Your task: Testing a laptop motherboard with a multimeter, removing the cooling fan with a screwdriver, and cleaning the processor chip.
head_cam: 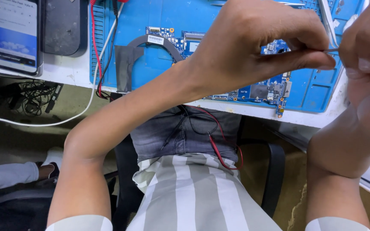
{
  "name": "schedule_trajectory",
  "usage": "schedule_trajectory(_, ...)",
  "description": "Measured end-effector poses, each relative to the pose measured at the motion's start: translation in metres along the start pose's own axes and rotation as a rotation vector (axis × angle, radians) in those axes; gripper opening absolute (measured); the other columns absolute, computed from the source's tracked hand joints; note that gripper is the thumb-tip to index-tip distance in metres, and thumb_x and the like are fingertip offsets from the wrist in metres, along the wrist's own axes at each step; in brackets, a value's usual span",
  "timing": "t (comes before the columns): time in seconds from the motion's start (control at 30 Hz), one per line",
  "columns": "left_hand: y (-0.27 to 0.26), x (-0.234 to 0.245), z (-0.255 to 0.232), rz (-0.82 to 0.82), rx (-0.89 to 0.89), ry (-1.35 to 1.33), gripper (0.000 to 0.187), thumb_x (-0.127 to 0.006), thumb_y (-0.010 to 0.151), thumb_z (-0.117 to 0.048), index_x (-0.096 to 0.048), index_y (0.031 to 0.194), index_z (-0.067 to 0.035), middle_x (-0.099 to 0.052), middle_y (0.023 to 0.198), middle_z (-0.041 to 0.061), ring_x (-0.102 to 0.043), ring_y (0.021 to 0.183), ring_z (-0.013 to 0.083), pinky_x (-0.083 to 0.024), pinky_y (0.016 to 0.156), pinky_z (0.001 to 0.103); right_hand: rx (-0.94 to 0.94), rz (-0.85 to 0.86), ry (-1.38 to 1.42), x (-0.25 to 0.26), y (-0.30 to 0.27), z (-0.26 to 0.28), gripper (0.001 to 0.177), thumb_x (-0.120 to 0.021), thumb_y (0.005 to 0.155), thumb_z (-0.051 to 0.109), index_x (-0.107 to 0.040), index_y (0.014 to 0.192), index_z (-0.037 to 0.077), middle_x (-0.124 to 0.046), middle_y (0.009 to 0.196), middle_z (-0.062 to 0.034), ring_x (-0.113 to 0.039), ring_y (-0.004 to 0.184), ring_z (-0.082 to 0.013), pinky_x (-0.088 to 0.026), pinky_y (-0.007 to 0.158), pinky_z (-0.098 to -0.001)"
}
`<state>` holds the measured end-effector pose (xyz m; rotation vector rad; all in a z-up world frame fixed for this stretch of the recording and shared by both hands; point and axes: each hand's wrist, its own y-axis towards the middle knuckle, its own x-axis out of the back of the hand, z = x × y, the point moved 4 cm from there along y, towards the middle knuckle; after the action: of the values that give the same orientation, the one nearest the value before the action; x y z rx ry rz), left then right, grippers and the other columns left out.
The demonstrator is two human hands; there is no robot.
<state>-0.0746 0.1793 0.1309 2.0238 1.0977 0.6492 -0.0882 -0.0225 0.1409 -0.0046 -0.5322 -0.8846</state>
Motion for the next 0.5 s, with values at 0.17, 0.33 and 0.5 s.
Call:
schedule_trajectory(0.17,0.001,0.001,-0.003,-0.007,-0.024,0.004,0.013,-0.067,0.106,-0.012,-0.065,0.097,-0.001,-0.066,0.085,0.008,-0.059,0.075,0.0218,-0.047,0.070,0.035,0.003,0.001,0.005,0.002,0.001,-0.004,0.028,-0.021,0.081,0.020,-0.010,0.056,0.018,-0.008,0.056,0.0005,-0.013,0.049,-0.0169,-0.014,0.053,-0.0351)
schedule_trajectory(0.33,0.000,0.004,-0.004,-0.017,0.040,-0.030,0.017,-0.066,0.105,-0.013,-0.064,0.093,-0.001,-0.064,0.084,0.008,-0.059,0.075,0.0205,-0.047,0.069,0.033,0.003,-0.001,0.006,0.009,-0.003,-0.009,0.027,-0.021,0.081,0.019,-0.010,0.056,0.018,-0.007,0.057,0.0002,-0.011,0.050,-0.0173,-0.013,0.054,-0.0357)
schedule_trajectory(0.5,-0.001,0.002,0.002,-0.036,0.020,0.012,0.026,-0.072,0.101,-0.017,-0.056,0.086,-0.004,-0.061,0.078,0.006,-0.059,0.070,0.0168,-0.046,0.065,0.031,0.000,0.006,0.013,0.006,-0.001,-0.013,0.026,-0.021,0.080,0.017,-0.010,0.056,0.017,-0.005,0.057,-0.0003,-0.010,0.050,-0.0177,-0.012,0.054,-0.0366)
